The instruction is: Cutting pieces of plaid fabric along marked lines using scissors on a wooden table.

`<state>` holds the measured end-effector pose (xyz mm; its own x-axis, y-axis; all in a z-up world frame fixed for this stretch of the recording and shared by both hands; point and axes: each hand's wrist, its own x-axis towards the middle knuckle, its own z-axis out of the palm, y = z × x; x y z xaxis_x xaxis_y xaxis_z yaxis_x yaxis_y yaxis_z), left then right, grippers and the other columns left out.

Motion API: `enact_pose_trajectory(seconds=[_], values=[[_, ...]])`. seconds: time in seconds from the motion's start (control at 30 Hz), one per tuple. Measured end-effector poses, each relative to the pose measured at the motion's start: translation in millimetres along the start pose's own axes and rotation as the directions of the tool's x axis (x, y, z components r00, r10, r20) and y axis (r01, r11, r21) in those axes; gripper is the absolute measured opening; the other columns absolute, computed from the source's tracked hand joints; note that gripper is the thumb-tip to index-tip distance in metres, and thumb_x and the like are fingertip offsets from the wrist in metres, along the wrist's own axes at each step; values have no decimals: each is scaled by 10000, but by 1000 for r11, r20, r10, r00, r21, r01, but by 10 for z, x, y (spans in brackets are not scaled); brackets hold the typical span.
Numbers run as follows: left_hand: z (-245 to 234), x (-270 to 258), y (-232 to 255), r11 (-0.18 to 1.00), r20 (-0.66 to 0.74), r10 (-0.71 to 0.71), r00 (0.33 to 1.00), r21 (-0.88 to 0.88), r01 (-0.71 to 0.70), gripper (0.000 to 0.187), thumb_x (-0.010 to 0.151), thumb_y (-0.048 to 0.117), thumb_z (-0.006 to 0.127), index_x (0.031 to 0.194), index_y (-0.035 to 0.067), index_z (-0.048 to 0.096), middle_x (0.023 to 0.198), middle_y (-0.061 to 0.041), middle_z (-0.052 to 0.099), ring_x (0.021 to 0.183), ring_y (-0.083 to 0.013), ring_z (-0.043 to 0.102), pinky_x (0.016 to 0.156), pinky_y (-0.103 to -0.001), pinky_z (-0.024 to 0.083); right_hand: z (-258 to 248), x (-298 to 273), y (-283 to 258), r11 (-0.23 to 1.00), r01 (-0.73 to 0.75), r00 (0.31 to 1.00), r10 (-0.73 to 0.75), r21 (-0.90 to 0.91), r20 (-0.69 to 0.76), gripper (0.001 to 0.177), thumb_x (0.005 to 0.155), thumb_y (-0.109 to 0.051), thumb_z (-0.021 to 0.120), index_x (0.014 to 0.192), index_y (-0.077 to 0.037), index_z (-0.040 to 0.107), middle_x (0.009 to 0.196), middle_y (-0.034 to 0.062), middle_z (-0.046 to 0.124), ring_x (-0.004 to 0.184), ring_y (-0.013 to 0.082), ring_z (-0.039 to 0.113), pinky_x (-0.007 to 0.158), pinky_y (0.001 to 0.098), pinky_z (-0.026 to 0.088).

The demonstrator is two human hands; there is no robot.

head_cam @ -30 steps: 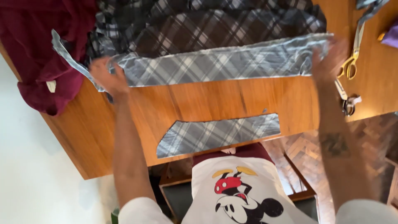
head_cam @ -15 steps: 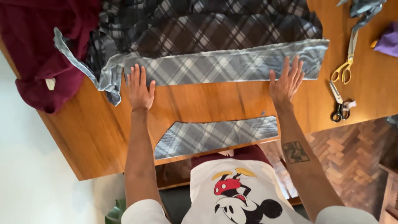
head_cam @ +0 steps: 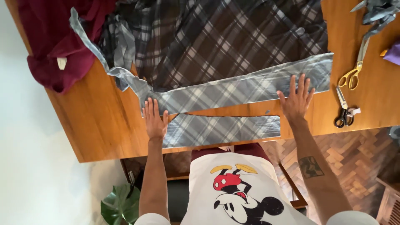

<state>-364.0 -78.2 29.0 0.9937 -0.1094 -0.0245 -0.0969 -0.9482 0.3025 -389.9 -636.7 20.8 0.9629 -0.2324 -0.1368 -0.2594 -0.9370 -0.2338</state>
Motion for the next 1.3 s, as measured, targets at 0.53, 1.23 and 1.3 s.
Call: enact_pose_trajectory(seconds=[0.53,1.23,1.3], values=[[-271,1253,-386,941,-96,316,944,-95,-325,354,1074,93,582,1428,83,588,1511,-111,574,1447,-344,510,1243,-514,344,-181,365,-195,963,265,944,-248,54,-217,382,1115,-267,743,1367,-41,564,1477,157,543,1418,403,488,1197,547,379],[-407,1038,-352,988,-271,8,963,-144,-48,221,934,55,757,1146,117,751,1358,-68,653,1276,-343,573,1106,-472,449,-325,771,-142,977,213,957,-205,13,-206,237,1031,-114,785,1245,-114,685,1337,98,596,1305,323,542,1092,507,392],[-433,1018,-311,971,-207,88,974,-200,-130,248,830,75,840,1061,131,767,1285,-62,662,1224,-341,578,1042,-477,474,-380,922,-175,940,324,941,-308,104,-140,303,958,-83,798,1246,-123,712,1347,109,588,1328,343,529,1080,511,390]])
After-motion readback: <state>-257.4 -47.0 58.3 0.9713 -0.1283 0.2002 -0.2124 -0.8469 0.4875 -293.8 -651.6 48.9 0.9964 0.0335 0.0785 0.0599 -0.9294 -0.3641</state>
